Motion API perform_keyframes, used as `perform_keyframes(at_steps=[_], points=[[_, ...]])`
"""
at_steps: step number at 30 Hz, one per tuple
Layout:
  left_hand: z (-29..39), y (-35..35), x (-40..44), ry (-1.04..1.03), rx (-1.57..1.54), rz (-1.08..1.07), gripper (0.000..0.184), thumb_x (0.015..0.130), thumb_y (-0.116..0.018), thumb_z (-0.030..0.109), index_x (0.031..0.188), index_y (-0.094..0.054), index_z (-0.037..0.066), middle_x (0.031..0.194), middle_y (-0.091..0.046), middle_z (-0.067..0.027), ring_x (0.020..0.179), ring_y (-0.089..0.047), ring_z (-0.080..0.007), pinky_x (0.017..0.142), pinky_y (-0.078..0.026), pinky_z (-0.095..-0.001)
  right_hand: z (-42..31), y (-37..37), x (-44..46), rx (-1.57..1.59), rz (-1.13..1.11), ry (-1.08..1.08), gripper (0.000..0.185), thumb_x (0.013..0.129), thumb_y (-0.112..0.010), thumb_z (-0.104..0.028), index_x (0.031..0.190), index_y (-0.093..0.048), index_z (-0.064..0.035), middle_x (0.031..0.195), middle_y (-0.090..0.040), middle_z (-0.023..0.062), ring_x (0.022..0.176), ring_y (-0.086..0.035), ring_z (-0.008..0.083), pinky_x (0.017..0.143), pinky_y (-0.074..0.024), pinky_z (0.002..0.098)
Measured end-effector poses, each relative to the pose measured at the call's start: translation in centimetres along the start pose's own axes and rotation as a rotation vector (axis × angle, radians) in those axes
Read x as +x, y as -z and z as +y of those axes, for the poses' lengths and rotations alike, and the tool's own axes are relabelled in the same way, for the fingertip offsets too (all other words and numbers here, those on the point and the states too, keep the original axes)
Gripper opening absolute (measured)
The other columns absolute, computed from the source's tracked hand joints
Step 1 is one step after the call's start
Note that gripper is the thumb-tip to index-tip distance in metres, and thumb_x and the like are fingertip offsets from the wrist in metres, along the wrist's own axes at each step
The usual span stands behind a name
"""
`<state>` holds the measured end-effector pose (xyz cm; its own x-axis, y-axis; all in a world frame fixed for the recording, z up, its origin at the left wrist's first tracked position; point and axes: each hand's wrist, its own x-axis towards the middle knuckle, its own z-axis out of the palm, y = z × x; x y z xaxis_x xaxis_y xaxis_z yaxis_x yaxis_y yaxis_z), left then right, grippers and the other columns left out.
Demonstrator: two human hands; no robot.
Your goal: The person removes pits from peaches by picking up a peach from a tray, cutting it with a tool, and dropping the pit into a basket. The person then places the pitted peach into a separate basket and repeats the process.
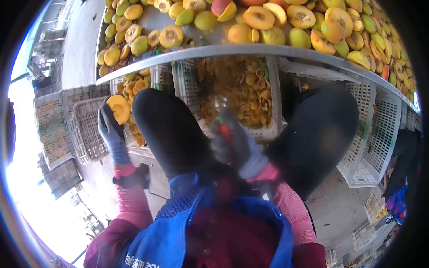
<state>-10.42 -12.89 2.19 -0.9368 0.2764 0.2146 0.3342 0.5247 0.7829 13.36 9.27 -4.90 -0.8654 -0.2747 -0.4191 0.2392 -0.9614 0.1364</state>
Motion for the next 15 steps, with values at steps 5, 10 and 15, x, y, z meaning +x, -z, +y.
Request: perform_keyframes(at_steps=[5, 10, 15], points=[[4.4, -5.1, 4.3, -0.155, 0.638, 0.005, 0.038, 0.083, -0.067, 0.027, 0.113, -0.062, 0.003, 0.104, -0.064, -0.0146, 0.086, -0.062, -0.0214, 0.076, -0.048, -0.0297, 0.2, -1.2, 1.0, -0.289, 0.372, 0.191, 0.032, 0.090, -0.057, -0.040, 0.098, -0.055, -0.0092, 0.067, -0.051, 0.0007, 0.048, -0.047, 0.0104, 0.044, -0.0425, 0.0261], [5.3, -17.0, 10.8, -0.315, 0.729, -0.388, 0.050, 0.073, -0.071, 0.041, 0.109, -0.061, 0.008, 0.099, -0.064, -0.0157, 0.098, -0.060, -0.0329, 0.083, -0.046, -0.0395, -0.3, -1.2, 1.8, -0.436, 0.448, 0.321, 0.030, 0.088, -0.061, -0.031, 0.105, -0.055, -0.0069, 0.071, -0.054, 0.0025, 0.054, -0.053, 0.0118, 0.048, -0.0466, 0.0271], [8.4, -17.1, 10.5, -0.214, 0.337, -0.576, 0.035, 0.077, -0.070, 0.021, 0.107, -0.061, 0.005, 0.095, -0.064, -0.0086, 0.082, -0.061, -0.0142, 0.075, -0.049, -0.0272, -1.2, -0.5, 2.1, -0.362, 0.481, 0.484, 0.031, 0.089, -0.060, -0.032, 0.106, -0.055, -0.0067, 0.070, -0.053, 0.0025, 0.052, -0.051, 0.0110, 0.047, -0.0452, 0.0259]])
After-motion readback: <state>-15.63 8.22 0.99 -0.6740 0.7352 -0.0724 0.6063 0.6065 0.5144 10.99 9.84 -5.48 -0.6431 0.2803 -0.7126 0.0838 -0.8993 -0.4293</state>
